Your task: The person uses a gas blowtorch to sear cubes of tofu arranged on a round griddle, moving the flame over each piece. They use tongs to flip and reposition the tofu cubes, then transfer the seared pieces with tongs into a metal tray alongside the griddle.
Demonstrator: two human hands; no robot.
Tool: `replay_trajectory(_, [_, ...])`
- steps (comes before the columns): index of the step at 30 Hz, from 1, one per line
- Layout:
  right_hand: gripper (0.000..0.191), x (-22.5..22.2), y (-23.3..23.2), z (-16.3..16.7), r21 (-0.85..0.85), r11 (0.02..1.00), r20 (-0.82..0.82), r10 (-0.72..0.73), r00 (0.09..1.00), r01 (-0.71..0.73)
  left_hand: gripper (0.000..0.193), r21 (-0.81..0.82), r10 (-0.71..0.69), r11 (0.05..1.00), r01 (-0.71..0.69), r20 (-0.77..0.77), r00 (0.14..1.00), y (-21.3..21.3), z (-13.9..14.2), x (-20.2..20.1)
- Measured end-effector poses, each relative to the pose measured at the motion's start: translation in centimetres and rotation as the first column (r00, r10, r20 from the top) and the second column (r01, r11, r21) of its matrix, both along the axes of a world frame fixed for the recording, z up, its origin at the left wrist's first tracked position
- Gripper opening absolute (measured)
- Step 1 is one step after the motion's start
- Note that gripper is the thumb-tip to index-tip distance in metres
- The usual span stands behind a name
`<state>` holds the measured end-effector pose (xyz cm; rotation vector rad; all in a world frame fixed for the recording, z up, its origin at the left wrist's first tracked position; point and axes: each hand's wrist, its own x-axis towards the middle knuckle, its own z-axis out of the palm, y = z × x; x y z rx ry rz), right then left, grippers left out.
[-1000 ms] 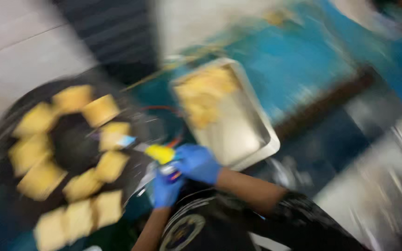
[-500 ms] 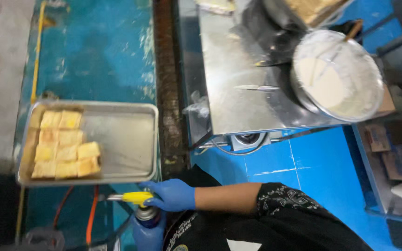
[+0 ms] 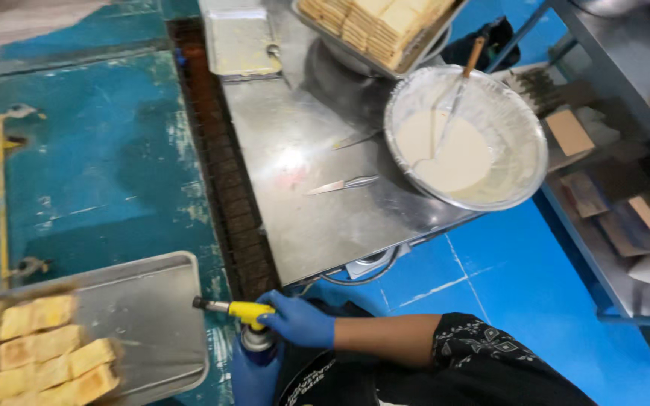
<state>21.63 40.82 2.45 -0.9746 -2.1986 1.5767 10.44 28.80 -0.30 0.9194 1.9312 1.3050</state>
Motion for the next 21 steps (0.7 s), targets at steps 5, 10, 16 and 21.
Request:
replay_trajectory(5, [0.040, 6.5, 8.2, 2.5, 0.222, 0.974, 0.247, -0.026, 0.969, -0.031, 0.054, 0.145, -0.199, 0.967, 0.209, -0.077, 0.977, 10.2, 2.3, 3.3])
replay_trajectory(10, [0.035, 10.2, 16.6, 1.6, 0.529, 0.847, -0.053, -0.038, 0.998, 0.061, 0.063, 0.188, -0.195, 0.963, 0.196, -0.021, 0.981, 17.6, 0.8, 6.4])
replay_trajectory(16, [0.047, 9.4, 25.3, -0.3, 0.871, 0.483, 0.052, -0.276, 0.960, 0.092, 0.082, 0.109, 0.092, 0.992, -0.058, -0.350, 0.932, 13.1, -7.3, 4.7])
replay_trajectory(21, [0.053, 8.2, 30.9, 0.3, 0.704, 0.707, 0.296, -0.378, 0.877, 0.066, 0.084, -0.221, 0.313, 0.890, -0.399, -0.339, 0.887, 0.1, -15.4, 1.7])
